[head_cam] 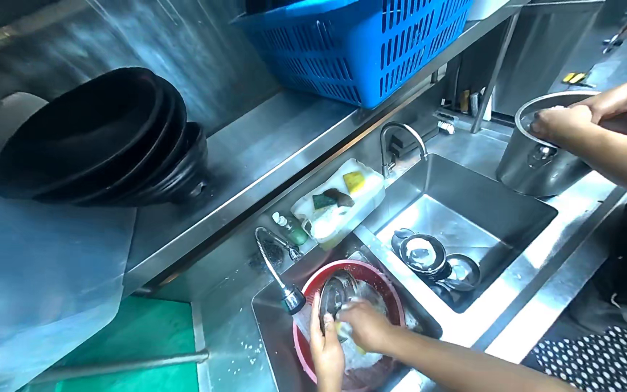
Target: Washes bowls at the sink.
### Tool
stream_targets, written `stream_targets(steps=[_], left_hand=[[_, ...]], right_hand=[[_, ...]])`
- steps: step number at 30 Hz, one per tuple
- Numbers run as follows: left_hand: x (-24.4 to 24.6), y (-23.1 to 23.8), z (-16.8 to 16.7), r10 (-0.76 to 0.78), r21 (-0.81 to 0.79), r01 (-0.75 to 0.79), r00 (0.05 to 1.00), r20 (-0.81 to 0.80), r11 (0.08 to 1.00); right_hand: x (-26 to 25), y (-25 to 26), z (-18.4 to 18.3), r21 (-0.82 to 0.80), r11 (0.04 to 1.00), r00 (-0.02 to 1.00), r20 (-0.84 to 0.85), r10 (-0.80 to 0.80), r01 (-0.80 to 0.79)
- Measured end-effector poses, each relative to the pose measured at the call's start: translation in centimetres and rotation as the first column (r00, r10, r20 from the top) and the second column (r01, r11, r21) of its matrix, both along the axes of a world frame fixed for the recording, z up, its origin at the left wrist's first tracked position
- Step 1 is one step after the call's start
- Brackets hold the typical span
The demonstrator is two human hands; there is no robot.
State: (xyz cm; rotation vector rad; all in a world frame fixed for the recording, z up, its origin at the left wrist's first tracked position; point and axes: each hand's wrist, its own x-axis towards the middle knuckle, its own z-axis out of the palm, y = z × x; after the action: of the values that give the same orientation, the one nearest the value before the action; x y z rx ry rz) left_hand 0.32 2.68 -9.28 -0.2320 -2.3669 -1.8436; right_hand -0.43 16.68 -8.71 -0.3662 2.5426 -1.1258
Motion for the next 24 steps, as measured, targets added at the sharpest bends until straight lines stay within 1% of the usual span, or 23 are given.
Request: stream_targets(steps=[2, 3, 4, 6, 9, 10, 11, 12, 14, 15, 16, 17, 18, 19, 20, 21, 22, 23, 24], left_hand=[[0.2, 0.2, -0.1, 0.017, 0.065, -0.02, 0.999, 0.046, 0.998], [0.3, 0.4, 0.0, 0.034, 0.084, -0.039, 0.998, 0.06, 0.996], [0.3, 0.5, 0.2, 0.037, 0.076, -0.042, 0.997, 0.062, 0.996], [0.1, 0.5, 0.9, 0.045, 0.029, -0.046, 0.998, 0.042, 0.999], [0.0, 0.2, 1.7, 0.047, -0.03, -0.047, 0.999, 0.007, 0.998], [0.1, 0.2, 1.7, 0.047, -0.032, -0.047, 0.999, 0.004, 0.998], [0.2, 0.2, 1.6, 0.042, -0.025, -0.042, 0.999, -0.002, 0.999], [0.3, 0.1, 1.4, 0.036, -0.016, -0.036, 0.999, -0.007, 0.999], [0.2, 0.2, 1.1, 0.009, -0.02, -0.009, 1.0, 0.001, 1.0], [0.3, 0.3, 0.9, -0.016, -0.01, 0.016, 1.0, 0.023, 1.0], [0.3, 0.3, 0.8, -0.041, 0.021, 0.04, 0.997, 0.062, 0.999], [0.3, 0.5, 0.8, -0.063, 0.07, 0.055, 0.991, 0.115, 0.996], [0.2, 0.8, 1.0, -0.079, 0.127, 0.056, 0.979, 0.187, 0.99], [0.2, 1.0, 1.3, -0.087, 0.169, 0.044, 0.963, 0.254, 0.985], [0.1, 1.0, 1.7, -0.089, 0.192, 0.031, 0.948, 0.305, 0.981], [-0.4, 0.9, 2.2, -0.084, 0.19, 0.021, 0.939, 0.332, 0.981], [-0.9, 0.6, 2.8, -0.088, 0.169, 0.032, 0.94, 0.331, 0.985], [-1.4, 0.2, 3.1, -0.102, 0.132, 0.063, 0.944, 0.315, 0.989], [-1.7, -0.2, 3.2, -0.119, 0.075, 0.101, 0.949, 0.293, 0.992]], right_hand=[[0.2, -0.4, 0.9, -0.184, 0.981, 0.994, -0.096, 0.046, -0.063], [-0.1, -0.4, 1.5, -0.219, 0.974, 0.986, -0.162, 0.026, -0.062], [-0.6, -0.3, 2.2, -0.208, 0.978, 0.975, -0.222, -0.014, -0.033], [-1.3, 0.1, 3.1, -0.094, 0.992, 0.95, -0.293, -0.109, 0.085], [-1.9, 0.9, 2.6, 0.123, 0.959, 0.94, -0.266, -0.214, 0.254], [-1.9, 1.1, 2.1, 0.179, 0.949, 0.946, -0.243, -0.215, 0.261], [-1.4, 1.0, 1.6, 0.201, 0.95, 0.957, -0.215, -0.194, 0.238], [-0.8, 0.7, 1.4, 0.188, 0.964, 0.973, -0.173, -0.154, 0.186], [0.4, -0.1, 1.6, 0.077, 0.995, 0.995, -0.087, -0.057, 0.064], [0.8, -0.3, 1.8, -0.021, 0.999, 0.997, -0.07, -0.037, 0.035], [1.0, -0.4, 2.1, -0.156, 0.986, 0.996, -0.067, -0.064, 0.053], [0.9, -0.4, 2.5, -0.298, 0.948, 0.988, -0.063, -0.138, 0.114], [0.8, -0.5, 3.0, -0.417, 0.889, 0.974, -0.038, -0.224, 0.189], [0.9, -0.5, 3.4, -0.492, 0.835, 0.959, -0.001, -0.284, 0.247], [1.1, -0.6, 3.7, -0.521, 0.812, 0.955, 0.021, -0.295, 0.262], [1.3, -0.5, 3.5, -0.515, 0.826, 0.965, 0.01, -0.262, 0.23], [1.3, -0.3, 2.8, -0.468, 0.869, 0.98, -0.025, -0.195, 0.161], [1.4, 0.1, 1.9, -0.377, 0.924, 0.99, -0.089, -0.106, 0.065], [1.5, 0.8, 0.9, -0.239, 0.971, 0.989, -0.145, -0.002, -0.034]])
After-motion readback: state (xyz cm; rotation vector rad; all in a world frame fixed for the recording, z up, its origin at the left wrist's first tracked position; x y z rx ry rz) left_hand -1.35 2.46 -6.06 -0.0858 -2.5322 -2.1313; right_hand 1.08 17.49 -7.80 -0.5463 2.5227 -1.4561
